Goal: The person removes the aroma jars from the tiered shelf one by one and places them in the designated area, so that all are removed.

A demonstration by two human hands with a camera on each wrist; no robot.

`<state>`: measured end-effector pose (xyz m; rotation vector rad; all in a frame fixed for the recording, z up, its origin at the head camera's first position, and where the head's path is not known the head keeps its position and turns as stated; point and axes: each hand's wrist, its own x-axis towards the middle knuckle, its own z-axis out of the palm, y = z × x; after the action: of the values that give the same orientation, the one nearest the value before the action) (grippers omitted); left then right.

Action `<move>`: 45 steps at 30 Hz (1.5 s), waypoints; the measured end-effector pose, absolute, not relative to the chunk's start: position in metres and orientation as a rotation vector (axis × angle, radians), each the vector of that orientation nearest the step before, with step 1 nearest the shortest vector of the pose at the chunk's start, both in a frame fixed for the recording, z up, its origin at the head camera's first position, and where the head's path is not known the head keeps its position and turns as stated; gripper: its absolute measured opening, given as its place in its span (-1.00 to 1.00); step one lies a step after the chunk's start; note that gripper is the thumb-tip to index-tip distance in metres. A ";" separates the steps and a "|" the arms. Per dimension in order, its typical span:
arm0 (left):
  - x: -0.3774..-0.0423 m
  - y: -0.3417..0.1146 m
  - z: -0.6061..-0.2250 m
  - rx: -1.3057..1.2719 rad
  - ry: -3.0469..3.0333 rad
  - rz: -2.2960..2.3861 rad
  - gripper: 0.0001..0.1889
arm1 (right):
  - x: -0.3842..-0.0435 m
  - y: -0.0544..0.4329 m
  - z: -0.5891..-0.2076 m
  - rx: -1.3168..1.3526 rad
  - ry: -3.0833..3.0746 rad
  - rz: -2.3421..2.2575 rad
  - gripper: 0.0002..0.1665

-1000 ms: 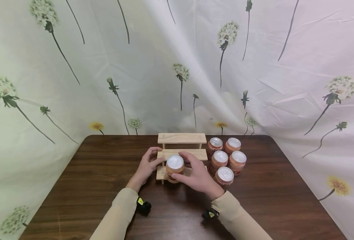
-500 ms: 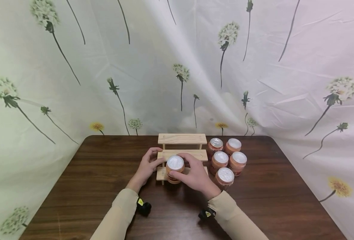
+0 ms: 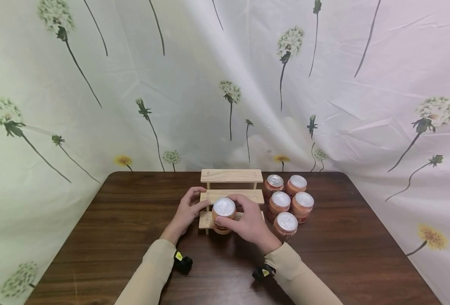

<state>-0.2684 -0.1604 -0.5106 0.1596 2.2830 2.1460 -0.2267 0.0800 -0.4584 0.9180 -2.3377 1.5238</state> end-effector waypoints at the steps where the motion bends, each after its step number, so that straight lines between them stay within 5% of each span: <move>1: -0.268 -0.160 -0.511 0.158 2.283 2.146 -0.57 | -0.226 0.081 -0.457 0.922 -2.328 1.523 -0.42; 28: -0.269 -0.160 -0.510 0.170 2.251 2.155 -0.55 | -0.206 0.139 -0.406 0.880 -2.190 1.437 -0.36; 45: -0.269 -0.160 -0.510 0.151 2.262 2.154 -0.56 | -0.198 0.220 -0.388 0.484 -2.169 1.333 -0.40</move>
<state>-0.2692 -0.1600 -0.5103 0.1515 2.2622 2.1540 -0.1976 0.2196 -0.3878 0.4836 -2.1687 1.3328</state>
